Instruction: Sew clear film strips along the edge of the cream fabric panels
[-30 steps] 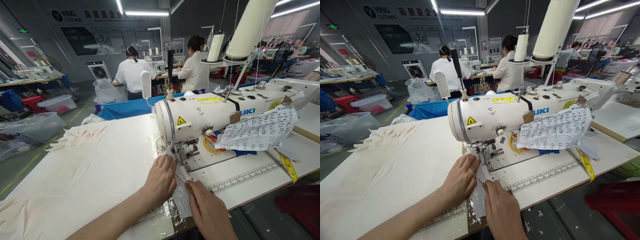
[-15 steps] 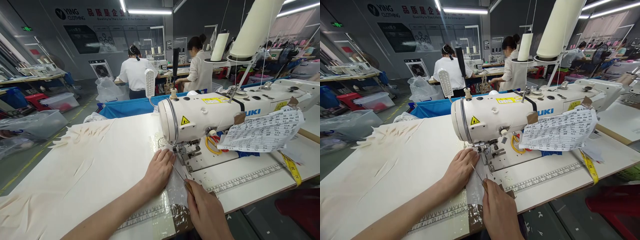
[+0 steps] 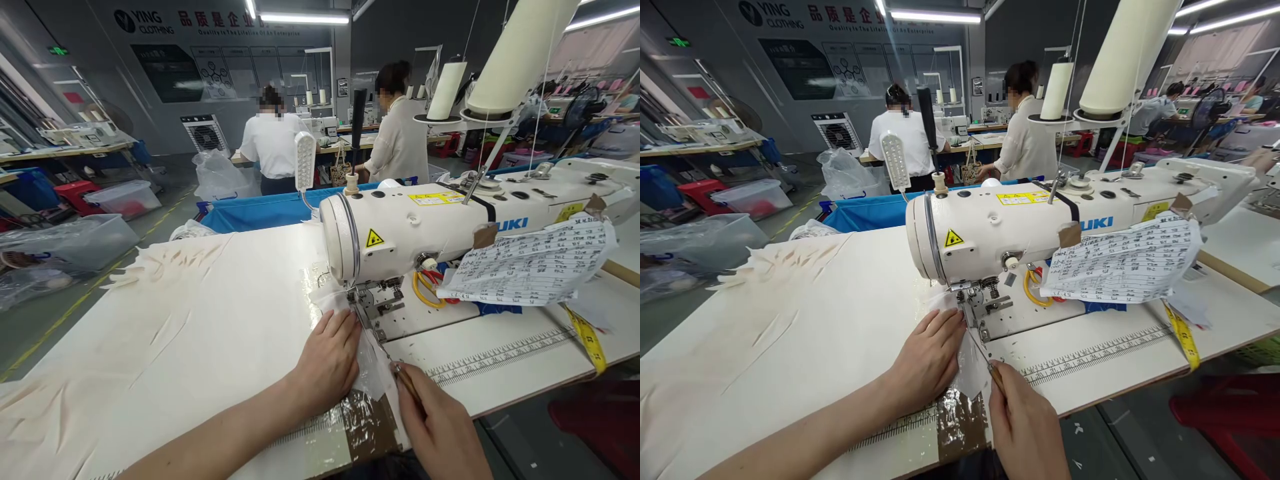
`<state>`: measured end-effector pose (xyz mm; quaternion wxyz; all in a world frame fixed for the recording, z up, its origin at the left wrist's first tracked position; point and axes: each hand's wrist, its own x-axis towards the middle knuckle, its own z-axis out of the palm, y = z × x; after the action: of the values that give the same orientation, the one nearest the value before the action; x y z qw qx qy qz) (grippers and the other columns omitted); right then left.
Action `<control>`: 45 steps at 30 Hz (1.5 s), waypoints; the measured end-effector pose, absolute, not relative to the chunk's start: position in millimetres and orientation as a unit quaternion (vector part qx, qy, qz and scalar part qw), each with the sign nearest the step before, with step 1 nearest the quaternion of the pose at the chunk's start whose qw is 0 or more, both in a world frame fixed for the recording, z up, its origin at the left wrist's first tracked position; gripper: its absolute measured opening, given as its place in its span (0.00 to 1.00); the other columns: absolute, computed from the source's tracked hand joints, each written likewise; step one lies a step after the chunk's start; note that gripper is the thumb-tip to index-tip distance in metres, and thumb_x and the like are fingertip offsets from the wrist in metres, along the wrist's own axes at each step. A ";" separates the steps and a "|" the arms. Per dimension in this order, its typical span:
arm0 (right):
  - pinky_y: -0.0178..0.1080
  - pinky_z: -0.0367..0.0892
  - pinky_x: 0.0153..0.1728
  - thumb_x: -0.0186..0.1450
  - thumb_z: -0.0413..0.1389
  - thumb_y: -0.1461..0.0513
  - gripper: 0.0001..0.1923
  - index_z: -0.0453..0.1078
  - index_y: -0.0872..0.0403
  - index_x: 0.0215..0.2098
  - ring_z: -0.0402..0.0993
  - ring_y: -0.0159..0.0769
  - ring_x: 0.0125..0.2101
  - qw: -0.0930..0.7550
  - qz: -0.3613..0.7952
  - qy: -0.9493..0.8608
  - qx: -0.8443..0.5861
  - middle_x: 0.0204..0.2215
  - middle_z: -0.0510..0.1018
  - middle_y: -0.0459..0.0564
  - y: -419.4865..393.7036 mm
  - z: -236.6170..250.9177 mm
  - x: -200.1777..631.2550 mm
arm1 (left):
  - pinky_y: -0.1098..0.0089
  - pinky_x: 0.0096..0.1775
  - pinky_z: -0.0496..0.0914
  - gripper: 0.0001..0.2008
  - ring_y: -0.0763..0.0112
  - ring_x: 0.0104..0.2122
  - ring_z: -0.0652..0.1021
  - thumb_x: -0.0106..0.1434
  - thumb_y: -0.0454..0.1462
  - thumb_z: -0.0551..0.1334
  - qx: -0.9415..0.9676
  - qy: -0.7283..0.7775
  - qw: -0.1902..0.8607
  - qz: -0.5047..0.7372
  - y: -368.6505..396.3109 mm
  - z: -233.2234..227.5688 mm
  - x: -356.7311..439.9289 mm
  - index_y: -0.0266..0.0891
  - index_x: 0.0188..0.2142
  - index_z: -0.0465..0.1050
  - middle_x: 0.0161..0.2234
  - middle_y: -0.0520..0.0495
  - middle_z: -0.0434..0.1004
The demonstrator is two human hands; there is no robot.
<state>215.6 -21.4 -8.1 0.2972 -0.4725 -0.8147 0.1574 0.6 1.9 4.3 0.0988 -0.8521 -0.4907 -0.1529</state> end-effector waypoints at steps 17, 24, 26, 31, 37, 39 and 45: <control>0.31 0.73 0.32 0.71 0.47 0.54 0.14 0.71 0.48 0.46 0.78 0.36 0.32 0.341 0.266 -0.739 -0.517 0.35 0.81 0.47 -20.8 -3.6 216.8 | 0.54 0.62 0.55 0.24 0.52 0.61 0.64 0.69 0.38 0.49 -0.856 -0.499 0.074 -0.113 -3.7 4.3 1.7 0.27 0.62 0.60 0.61 0.34 0.64; 0.28 0.72 0.32 0.72 0.45 0.52 0.16 0.70 0.48 0.49 0.78 0.33 0.32 0.317 0.287 -0.741 -0.518 0.35 0.81 0.47 -20.9 -4.7 220.1 | 0.54 0.62 0.56 0.24 0.53 0.61 0.64 0.70 0.39 0.48 -0.855 -0.498 0.077 -0.126 -3.9 6.3 2.1 0.28 0.61 0.62 0.60 0.36 0.65; 0.28 0.72 0.32 0.72 0.45 0.53 0.17 0.69 0.50 0.50 0.79 0.33 0.32 0.309 0.283 -0.750 -0.511 0.37 0.82 0.49 -19.7 -7.0 222.1 | 0.54 0.62 0.56 0.23 0.53 0.60 0.65 0.70 0.39 0.48 -0.854 -0.498 0.076 -0.128 -3.9 6.8 2.1 0.29 0.60 0.63 0.60 0.36 0.66; 0.26 0.72 0.33 0.72 0.46 0.54 0.15 0.70 0.50 0.48 0.80 0.32 0.35 0.307 0.262 -0.766 -0.501 0.38 0.82 0.51 -18.2 -7.8 223.8 | 0.55 0.62 0.56 0.23 0.54 0.60 0.65 0.70 0.39 0.48 -0.854 -0.495 0.078 -0.138 -5.5 7.8 3.3 0.29 0.60 0.63 0.59 0.37 0.67; 0.27 0.73 0.34 0.72 0.47 0.54 0.15 0.71 0.51 0.47 0.81 0.34 0.37 0.318 0.253 -0.770 -0.492 0.38 0.83 0.51 -18.3 -4.3 224.3 | 0.55 0.61 0.58 0.22 0.54 0.59 0.65 0.70 0.38 0.49 -0.854 -0.496 0.072 -0.138 -5.2 10.1 4.5 0.29 0.59 0.63 0.58 0.36 0.67; 0.28 0.74 0.37 0.71 0.47 0.54 0.15 0.71 0.51 0.48 0.81 0.35 0.39 0.317 0.261 -0.768 -0.491 0.40 0.83 0.52 -18.1 -5.4 225.2 | 0.54 0.61 0.58 0.22 0.54 0.60 0.65 0.69 0.38 0.50 -0.854 -0.498 0.070 -0.134 -4.0 9.8 4.1 0.29 0.59 0.63 0.58 0.35 0.67; 0.28 0.75 0.36 0.71 0.47 0.52 0.20 0.65 0.50 0.57 0.80 0.37 0.44 0.342 0.293 -0.719 -0.530 0.47 0.81 0.54 -20.1 -1.1 217.8 | 0.54 0.61 0.59 0.23 0.53 0.59 0.66 0.70 0.38 0.49 -0.850 -0.506 0.073 -0.132 0.9 7.7 1.4 0.28 0.59 0.62 0.59 0.35 0.67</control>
<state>217.8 -20.1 -1.1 0.3417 -0.5299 -0.7189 0.2926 1.4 0.9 7.7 0.0732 -0.8495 -0.5056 -0.1315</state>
